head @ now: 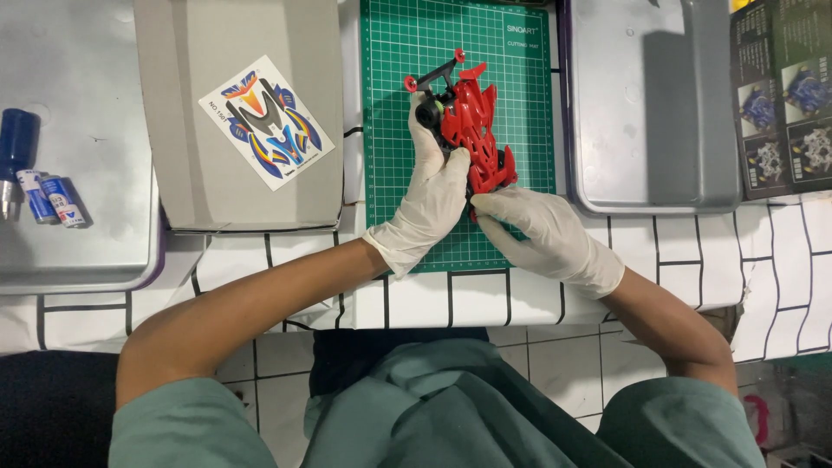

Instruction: The person assembles a red model car chassis on a green cutting mat, attaching small black and red parts by hand. They then use a blue screwdriver to tighten components on the model before placing the finished assembly into a gray box and closing the lid.

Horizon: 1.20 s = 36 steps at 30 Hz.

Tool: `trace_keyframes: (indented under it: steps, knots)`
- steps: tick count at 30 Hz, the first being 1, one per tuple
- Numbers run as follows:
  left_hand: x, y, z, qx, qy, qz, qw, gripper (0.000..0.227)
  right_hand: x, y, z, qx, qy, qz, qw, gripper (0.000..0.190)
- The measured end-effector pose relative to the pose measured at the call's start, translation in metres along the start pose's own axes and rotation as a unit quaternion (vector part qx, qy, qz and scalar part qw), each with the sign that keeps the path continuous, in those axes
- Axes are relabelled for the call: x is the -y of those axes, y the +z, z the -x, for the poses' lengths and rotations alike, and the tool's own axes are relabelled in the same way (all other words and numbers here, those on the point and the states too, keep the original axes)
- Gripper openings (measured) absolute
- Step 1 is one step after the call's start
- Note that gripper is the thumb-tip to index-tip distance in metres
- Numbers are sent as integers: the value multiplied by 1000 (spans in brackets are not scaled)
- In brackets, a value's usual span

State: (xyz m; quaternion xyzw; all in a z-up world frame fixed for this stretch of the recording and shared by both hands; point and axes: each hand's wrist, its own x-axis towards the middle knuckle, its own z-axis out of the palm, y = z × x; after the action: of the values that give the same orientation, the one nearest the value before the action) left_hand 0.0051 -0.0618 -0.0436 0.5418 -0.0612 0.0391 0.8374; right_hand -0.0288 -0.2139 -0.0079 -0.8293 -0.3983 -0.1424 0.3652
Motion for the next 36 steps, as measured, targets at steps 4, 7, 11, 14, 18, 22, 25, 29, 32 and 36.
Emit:
trace_keyframes:
  steps: [4,7,11,14,18,22,25,29,32,36]
  knots:
    - [-1,0,2,2,1,2,1000,71,11,3,-5,-2,4,20,1000,36]
    - [-1,1,2,-1,2,5,1000,72,30,3,-18,-33,81,4,996,35]
    - [-1,1,0,-6,5,9,1000,72,36,3,-22,-37,142,-26,989,32]
    - [-1,1,0,-10,8,11,1000,72,36,-2,-24,-34,141,-33,989,33]
    - [-1,0,0,-15,13,15,1000,72,37,-3,-26,-32,93,-22,995,33]
    - [-1,0,2,-12,13,18,1000,73,26,0,-17,-17,89,-1,996,31]
    - [-1,0,3,-10,14,19,1000,73,18,4,-9,-4,83,14,996,32]
    - [-1,5,4,-10,17,22,1000,73,13,11,1,5,71,28,997,30]
    - [0,6,4,-10,18,25,999,74,10,14,4,-1,63,34,997,32]
    - [-1,1,4,-12,18,27,999,74,24,8,-9,-10,101,16,995,33]
